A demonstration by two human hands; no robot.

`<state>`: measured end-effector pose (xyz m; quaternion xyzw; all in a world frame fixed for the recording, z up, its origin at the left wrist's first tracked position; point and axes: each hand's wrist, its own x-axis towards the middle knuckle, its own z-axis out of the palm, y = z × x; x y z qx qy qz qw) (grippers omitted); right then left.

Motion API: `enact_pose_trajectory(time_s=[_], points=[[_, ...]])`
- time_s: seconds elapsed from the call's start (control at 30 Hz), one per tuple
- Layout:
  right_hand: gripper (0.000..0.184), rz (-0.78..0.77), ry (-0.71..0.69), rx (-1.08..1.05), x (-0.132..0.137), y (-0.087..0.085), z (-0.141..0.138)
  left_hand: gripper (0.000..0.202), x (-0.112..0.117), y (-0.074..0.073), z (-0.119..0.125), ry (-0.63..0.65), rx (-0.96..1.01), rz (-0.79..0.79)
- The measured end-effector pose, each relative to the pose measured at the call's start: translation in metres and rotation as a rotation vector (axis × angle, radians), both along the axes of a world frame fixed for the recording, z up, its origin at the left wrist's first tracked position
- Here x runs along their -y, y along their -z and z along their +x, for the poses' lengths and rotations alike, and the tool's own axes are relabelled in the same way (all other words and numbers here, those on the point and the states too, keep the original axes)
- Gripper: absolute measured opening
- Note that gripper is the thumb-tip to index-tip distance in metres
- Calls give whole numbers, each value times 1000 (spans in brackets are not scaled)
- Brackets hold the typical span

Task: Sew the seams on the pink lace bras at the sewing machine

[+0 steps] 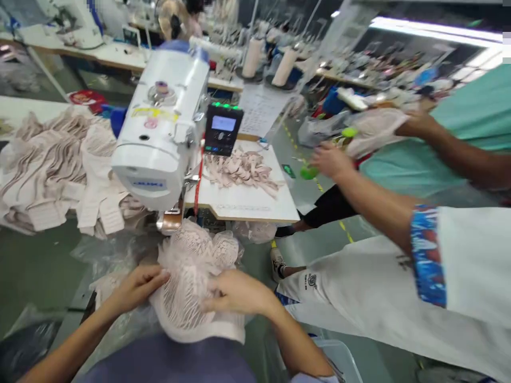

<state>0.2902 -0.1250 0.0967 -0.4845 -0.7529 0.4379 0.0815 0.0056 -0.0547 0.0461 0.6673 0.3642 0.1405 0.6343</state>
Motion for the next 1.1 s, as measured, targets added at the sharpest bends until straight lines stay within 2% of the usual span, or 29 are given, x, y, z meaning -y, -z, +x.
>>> enact_pose_trajectory(time_s=[0.07, 0.13, 0.17, 0.2, 0.27, 0.3, 0.4, 0.47, 0.57, 0.63, 0.83, 1.1], points=[[52, 75, 187, 98, -8, 11, 3, 49, -1, -10, 11, 89, -43, 159], [79, 159, 315, -5, -21, 24, -2, 44, -3, -18, 24, 189, -49, 255], [86, 155, 310, -114, -27, 31, -7, 42, -5, -22, 29, 224, -46, 294], [81, 115, 268, -224, -34, 37, -12, 40, -8, -25, 33, 242, -48, 331], [52, 18, 207, -375, -46, 46, -21, 41, -16, -32, 37, 223, -81, 398], [43, -6, 226, -403, -51, 49, -25, 43, -21, -35, 36, 187, -111, 427], [44, 29, 409, -401, -68, 51, -34, 49, -43, -45, 29, 9, -196, 441], [39, 64, 522, -417, -81, 50, -38, 41, -61, -51, 25, -134, -223, 384], [34, 76, 602, -458, -102, 49, -42, 23, -84, -55, 23, -294, -253, 342], [33, 55, 624, -467, -114, 50, -43, 20, -95, -54, 24, -343, -276, 357], [38, -30, 616, -485, -134, 52, -37, 20, -108, -44, 27, -404, -270, 417], [39, -28, 615, -510, -141, 47, -34, 12, -113, -45, 29, -361, -230, 453]])
